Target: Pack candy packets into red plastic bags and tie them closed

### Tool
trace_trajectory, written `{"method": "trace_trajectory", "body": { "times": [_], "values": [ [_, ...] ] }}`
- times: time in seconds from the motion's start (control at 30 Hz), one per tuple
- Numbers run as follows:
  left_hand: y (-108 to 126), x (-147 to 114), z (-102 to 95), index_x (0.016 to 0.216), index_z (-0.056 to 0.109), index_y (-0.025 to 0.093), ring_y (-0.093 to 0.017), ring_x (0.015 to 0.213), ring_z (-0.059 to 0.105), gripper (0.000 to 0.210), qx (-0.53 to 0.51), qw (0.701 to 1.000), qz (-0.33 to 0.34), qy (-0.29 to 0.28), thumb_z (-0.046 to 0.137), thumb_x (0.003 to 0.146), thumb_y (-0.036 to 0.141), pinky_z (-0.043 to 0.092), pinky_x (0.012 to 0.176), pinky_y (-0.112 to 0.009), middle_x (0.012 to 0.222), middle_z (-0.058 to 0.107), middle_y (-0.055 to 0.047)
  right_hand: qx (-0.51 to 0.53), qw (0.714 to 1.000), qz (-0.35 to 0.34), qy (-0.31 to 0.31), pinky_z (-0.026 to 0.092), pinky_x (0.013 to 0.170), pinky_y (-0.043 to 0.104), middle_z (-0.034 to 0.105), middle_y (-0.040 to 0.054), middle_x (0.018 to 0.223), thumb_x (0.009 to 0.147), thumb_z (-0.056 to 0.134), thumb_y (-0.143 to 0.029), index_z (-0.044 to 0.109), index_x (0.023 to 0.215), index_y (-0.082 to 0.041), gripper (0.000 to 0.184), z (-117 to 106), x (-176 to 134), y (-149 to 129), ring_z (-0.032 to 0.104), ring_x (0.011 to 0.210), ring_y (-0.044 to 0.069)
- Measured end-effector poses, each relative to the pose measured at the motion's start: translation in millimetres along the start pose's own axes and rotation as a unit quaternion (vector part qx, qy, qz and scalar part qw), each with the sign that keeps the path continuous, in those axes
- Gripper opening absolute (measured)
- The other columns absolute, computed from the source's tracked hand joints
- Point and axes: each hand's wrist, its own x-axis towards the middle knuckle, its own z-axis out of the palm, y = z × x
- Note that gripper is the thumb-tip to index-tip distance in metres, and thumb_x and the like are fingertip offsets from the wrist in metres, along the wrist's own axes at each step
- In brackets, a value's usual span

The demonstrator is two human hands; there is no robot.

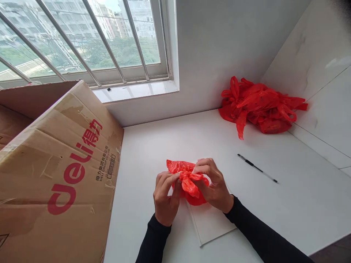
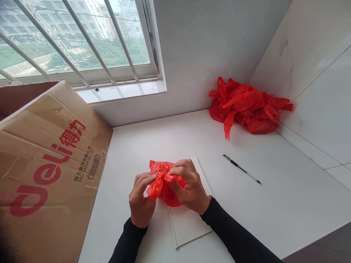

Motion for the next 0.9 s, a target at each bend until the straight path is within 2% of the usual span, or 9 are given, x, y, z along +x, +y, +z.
{"method": "trace_trajectory", "body": {
  "times": [0.1,0.17,0.23,0.3,0.4,0.47,0.57,0.7,0.9],
  "values": [
    [-5,2,-5.0,0.112,0.070,0.026,-0.019,0.089,0.061,0.027,0.020,1.000,-0.018,0.015,0.062,0.094,0.008,0.053,0.079,-0.034,0.091,0.068,-0.002,0.027,0.998,0.030,0.056,0.049,0.089,0.040,0.060,0.0016,0.098,0.107,0.049,-0.026,0.056,0.108,-0.030,0.008,-10,4,-1,0.059,0.097,0.022],
    [-7,3,-7.5,0.113,0.070,0.026,-0.018,0.090,0.061,0.026,0.028,0.999,-0.033,0.018,0.061,0.095,0.009,0.053,0.078,-0.032,0.093,0.067,-0.002,0.040,0.996,0.053,0.053,0.051,0.084,0.036,0.061,0.0012,0.098,0.109,0.044,-0.027,0.056,0.110,-0.030,0.012,-15,8,-1,0.061,0.094,0.021],
    [-5,3,-7.7,0.114,0.069,0.025,-0.018,0.090,0.062,0.025,0.028,0.999,-0.038,0.011,0.060,0.096,0.009,0.054,0.079,-0.032,0.095,0.066,-0.003,0.052,0.996,0.071,-0.004,0.053,0.081,0.035,0.065,0.0016,0.098,0.109,0.044,-0.029,0.061,0.106,-0.028,0.018,-16,10,0,0.063,0.092,0.021],
    [-1,2,-6.3,0.118,0.068,0.026,-0.019,0.094,0.064,0.028,0.027,0.999,-0.034,0.003,0.058,0.097,0.010,0.055,0.080,-0.033,0.100,0.066,-0.004,0.059,0.993,0.078,-0.072,0.055,0.086,0.038,0.068,0.0034,0.103,0.107,0.048,-0.031,0.067,0.106,-0.027,0.020,-13,10,0,0.065,0.098,0.023],
    [6,2,-4.0,0.124,0.067,0.027,-0.021,0.100,0.063,0.034,0.030,0.999,-0.009,-0.004,0.062,0.094,0.011,0.056,0.084,-0.036,0.107,0.065,-0.006,0.049,0.990,0.063,-0.117,0.053,0.097,0.044,0.067,0.0054,0.118,0.099,0.060,-0.033,0.067,0.120,-0.029,0.022,-4,6,3,0.061,0.113,0.027],
    [9,3,-3.6,0.122,0.067,0.027,-0.020,0.095,0.063,0.034,0.034,0.999,0.008,-0.005,0.064,0.092,0.010,0.055,0.081,-0.034,0.102,0.066,-0.004,0.033,0.992,0.055,-0.109,0.054,0.095,0.044,0.068,0.0047,0.116,0.097,0.066,-0.032,0.067,0.120,-0.030,0.024,1,3,4,0.060,0.111,0.027],
    [10,4,-4.6,0.111,0.069,0.026,-0.017,0.080,0.060,0.028,0.047,0.999,0.019,0.003,0.064,0.091,0.006,0.052,0.072,-0.031,0.087,0.067,-0.001,0.005,0.995,0.060,-0.082,0.054,0.088,0.042,0.070,0.0038,0.101,0.099,0.064,-0.032,0.070,0.106,-0.028,0.009,1,5,3,0.062,0.098,0.025],
    [9,5,-5.0,0.102,0.069,0.024,-0.016,0.069,0.054,0.023,0.065,0.997,0.016,0.025,0.064,0.089,0.006,0.048,0.072,-0.033,0.074,0.063,0.001,-0.032,0.996,0.062,-0.062,0.049,0.090,0.044,0.069,0.0025,0.095,0.102,0.060,-0.029,0.068,0.101,-0.028,0.008,-4,9,0,0.058,0.095,0.025],
    [7,0,-4.9,0.102,0.070,0.022,-0.015,0.070,0.057,0.014,0.049,0.997,-0.050,0.018,0.063,0.093,0.013,0.050,0.067,-0.029,0.075,0.063,0.000,-0.050,0.993,0.104,-0.013,0.047,0.087,0.041,0.065,0.0029,0.097,0.104,0.055,-0.030,0.064,0.100,-0.026,0.010,-10,9,5,0.059,0.097,0.024]
  ]
}}
